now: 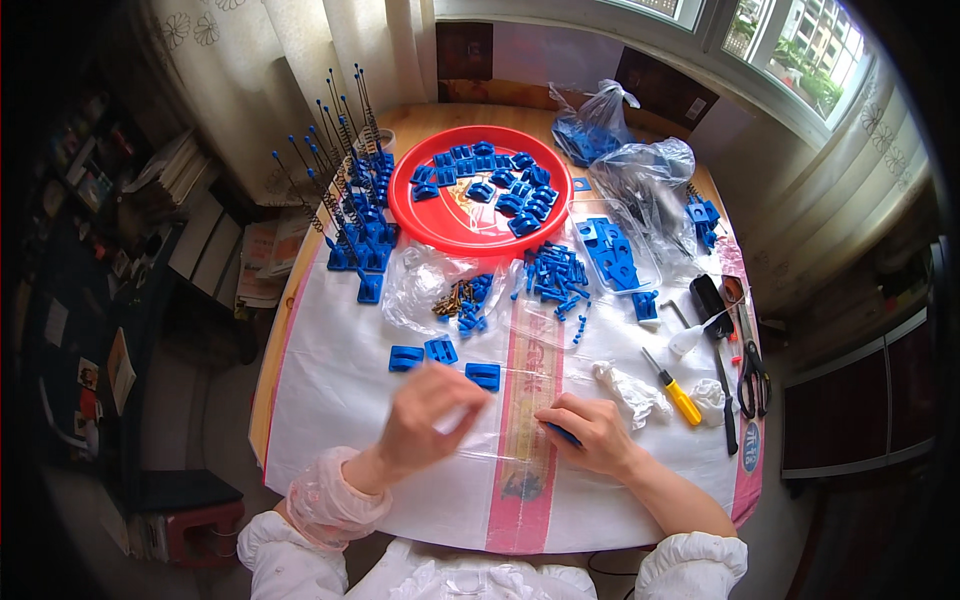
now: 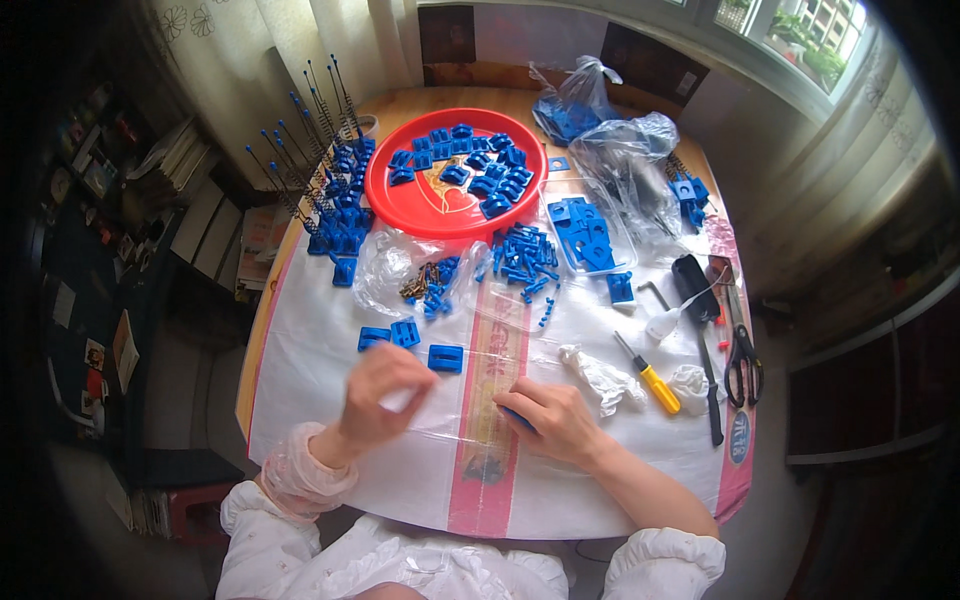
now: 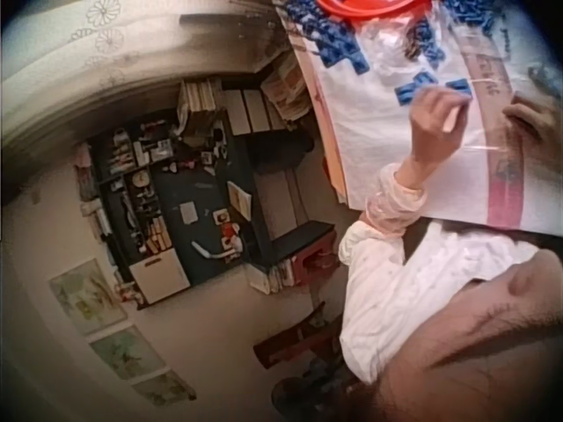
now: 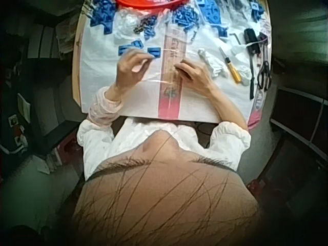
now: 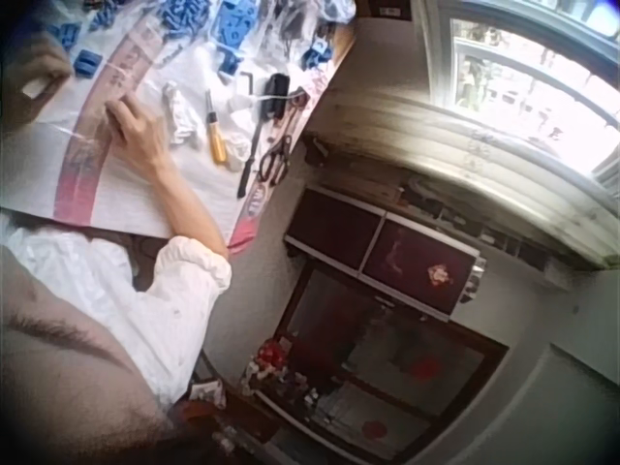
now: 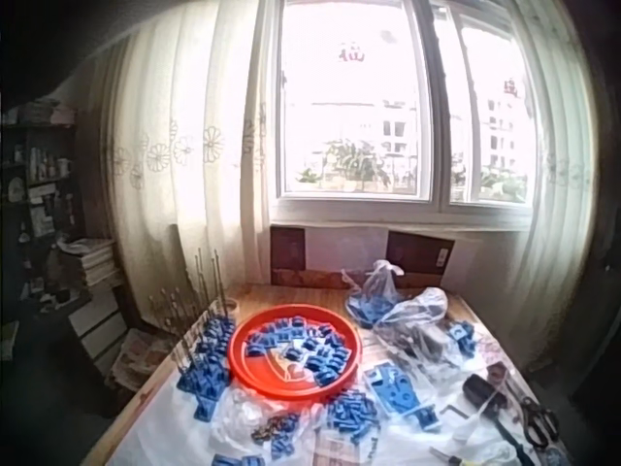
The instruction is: The recorder is assembling blue plastic components by inserting metal springs and rods into molded plastic parts.
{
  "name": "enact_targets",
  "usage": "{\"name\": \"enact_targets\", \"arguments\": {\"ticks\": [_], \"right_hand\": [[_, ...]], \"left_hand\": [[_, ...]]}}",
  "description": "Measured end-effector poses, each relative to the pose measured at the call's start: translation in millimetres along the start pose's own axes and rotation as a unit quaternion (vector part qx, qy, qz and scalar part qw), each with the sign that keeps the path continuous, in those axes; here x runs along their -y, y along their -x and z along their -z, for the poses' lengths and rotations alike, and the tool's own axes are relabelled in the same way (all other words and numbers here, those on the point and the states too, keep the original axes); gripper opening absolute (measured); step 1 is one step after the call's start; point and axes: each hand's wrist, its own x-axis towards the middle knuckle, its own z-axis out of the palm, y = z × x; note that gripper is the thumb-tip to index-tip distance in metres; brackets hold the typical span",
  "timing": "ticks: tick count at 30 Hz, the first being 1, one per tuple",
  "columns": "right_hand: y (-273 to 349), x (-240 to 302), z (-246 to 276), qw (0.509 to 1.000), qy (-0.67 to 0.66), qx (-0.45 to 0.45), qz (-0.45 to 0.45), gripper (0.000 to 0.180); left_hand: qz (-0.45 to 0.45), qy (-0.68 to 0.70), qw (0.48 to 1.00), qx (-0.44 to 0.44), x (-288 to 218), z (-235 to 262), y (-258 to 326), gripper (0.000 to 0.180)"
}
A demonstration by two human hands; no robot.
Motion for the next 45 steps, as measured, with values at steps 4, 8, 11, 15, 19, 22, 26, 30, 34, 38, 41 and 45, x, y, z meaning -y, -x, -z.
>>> {"name": "enact_targets", "arguments": {"ticks": [4,8,11,15,19,22,26,30,34,38,41,45], "right_hand": [[2,-2,-1,1.0,0.0,0.0,0.003,0.024],[2,-2,-1,1.0,-0.005,-0.004,0.001,0.024],[3,-3,-2,1.0,-0.006,-0.005,-0.001,0.024],[1,-1,-1,1.0,0.001,-0.002,-0.002,0.023],[2,-2,-1,1.0,-0.004,0.0,-0.004,0.024],[2,-2,-1,1.0,-0.005,0.001,-0.007,0.024],[2,-2,0,1.0,-0.005,0.0,-0.004,0.024],[2,-2,0,1.0,-0.009,-0.001,-0.004,0.024],[3,-3,0,1.0,-0.011,-0.003,-0.002,0.024],[4,-4,0,1.0,-0.012,-0.004,-0.002,0.022],[4,-4,-1,1.0,-0.012,0.001,0.0,0.022],[4,-2,0,1.0,-0.008,-0.003,-0.002,0.021]], "left_hand": [[0.149,0.001,0.981,-0.122,22,24,-10,0.015],[0.174,-0.042,0.983,-0.043,30,19,-11,0.014],[0.121,-0.043,0.99,0.06,30,9,-5,0.021],[0.045,-0.131,0.976,0.166,24,-3,-3,0.034],[0.021,-0.201,0.959,0.198,31,-7,2,0.036],[0.029,-0.192,0.962,0.191,34,-2,4,0.032],[0.051,-0.15,0.973,0.169,31,4,0,0.028],[0.051,-0.136,0.985,0.096,23,13,-8,0.022],[0.113,-0.11,0.984,0.077,-8,35,-20,0.019],[0.129,-0.078,0.981,0.118,-34,56,-38,0.017],[0.118,-0.104,0.981,0.112,-7,60,-74,0.017],[0.188,-0.222,0.956,0.026,85,41,-123,0.017]]}}
